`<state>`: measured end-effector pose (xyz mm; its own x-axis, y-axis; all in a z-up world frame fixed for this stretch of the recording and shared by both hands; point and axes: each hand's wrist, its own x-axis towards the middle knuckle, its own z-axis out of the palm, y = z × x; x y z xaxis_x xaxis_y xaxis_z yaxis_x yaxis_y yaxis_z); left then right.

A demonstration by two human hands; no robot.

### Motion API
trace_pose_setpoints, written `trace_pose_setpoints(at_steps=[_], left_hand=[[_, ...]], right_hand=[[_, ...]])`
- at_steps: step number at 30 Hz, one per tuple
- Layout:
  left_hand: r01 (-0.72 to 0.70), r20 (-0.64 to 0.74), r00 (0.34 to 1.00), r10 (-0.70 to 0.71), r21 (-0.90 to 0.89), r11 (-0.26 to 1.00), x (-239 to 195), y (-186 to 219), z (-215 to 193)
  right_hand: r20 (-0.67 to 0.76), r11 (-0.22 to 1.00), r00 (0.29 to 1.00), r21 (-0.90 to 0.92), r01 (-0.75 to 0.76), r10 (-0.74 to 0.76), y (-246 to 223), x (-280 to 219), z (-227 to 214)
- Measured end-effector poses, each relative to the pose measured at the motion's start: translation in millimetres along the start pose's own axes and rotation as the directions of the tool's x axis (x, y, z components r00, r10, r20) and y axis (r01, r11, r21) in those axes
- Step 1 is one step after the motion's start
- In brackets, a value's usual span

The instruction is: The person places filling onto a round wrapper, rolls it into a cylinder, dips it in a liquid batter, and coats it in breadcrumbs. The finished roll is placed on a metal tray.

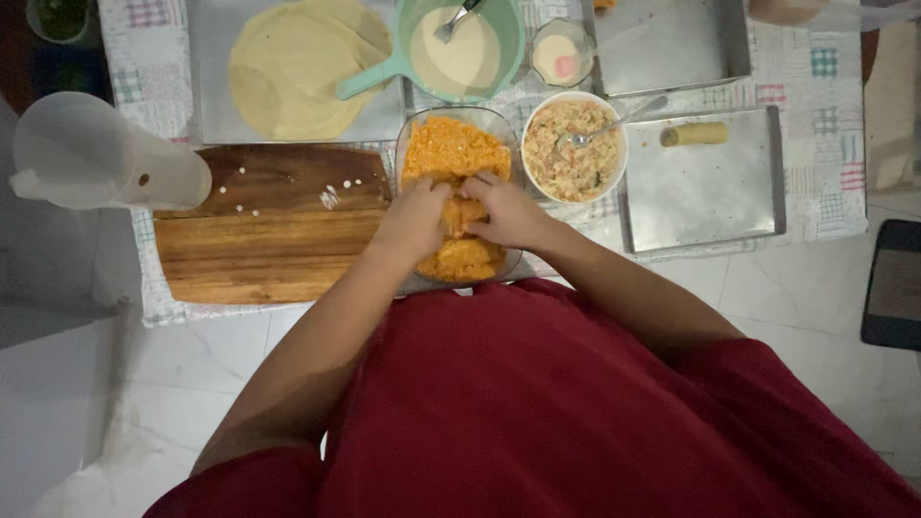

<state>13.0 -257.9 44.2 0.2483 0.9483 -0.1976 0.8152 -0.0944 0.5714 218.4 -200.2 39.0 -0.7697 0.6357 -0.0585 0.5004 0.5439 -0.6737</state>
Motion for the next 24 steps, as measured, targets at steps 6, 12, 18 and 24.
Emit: trace_pose_setpoints(at_steps=[6,12,18,24], left_hand=[[-0.079,-0.097,0.991,0.091,0.121,0.989,4.7,1.4,-1.8],[-0.083,-0.087,0.993,0.078,-0.055,0.995,-36.2,10.2,-18.3],[0.242,-0.061,0.965,-0.255,-0.165,0.956,-21.6,21.0,3.1],[0.299,-0.105,0.936,-0.336,-0.266,0.916,12.0,-13.8,51.8]], right_hand=[[-0.161,0.986,0.982,-0.153,0.073,-0.097,-18.6,0.5,-7.3],[-0.009,0.995,0.995,0.031,-0.100,0.100,-33.6,-14.6,-22.4],[-0.134,0.951,0.941,0.060,-0.304,0.309,-6.7,-12.2,16.3],[-0.152,0.959,0.947,0.040,-0.279,0.282,31.8,8.7,43.2]])
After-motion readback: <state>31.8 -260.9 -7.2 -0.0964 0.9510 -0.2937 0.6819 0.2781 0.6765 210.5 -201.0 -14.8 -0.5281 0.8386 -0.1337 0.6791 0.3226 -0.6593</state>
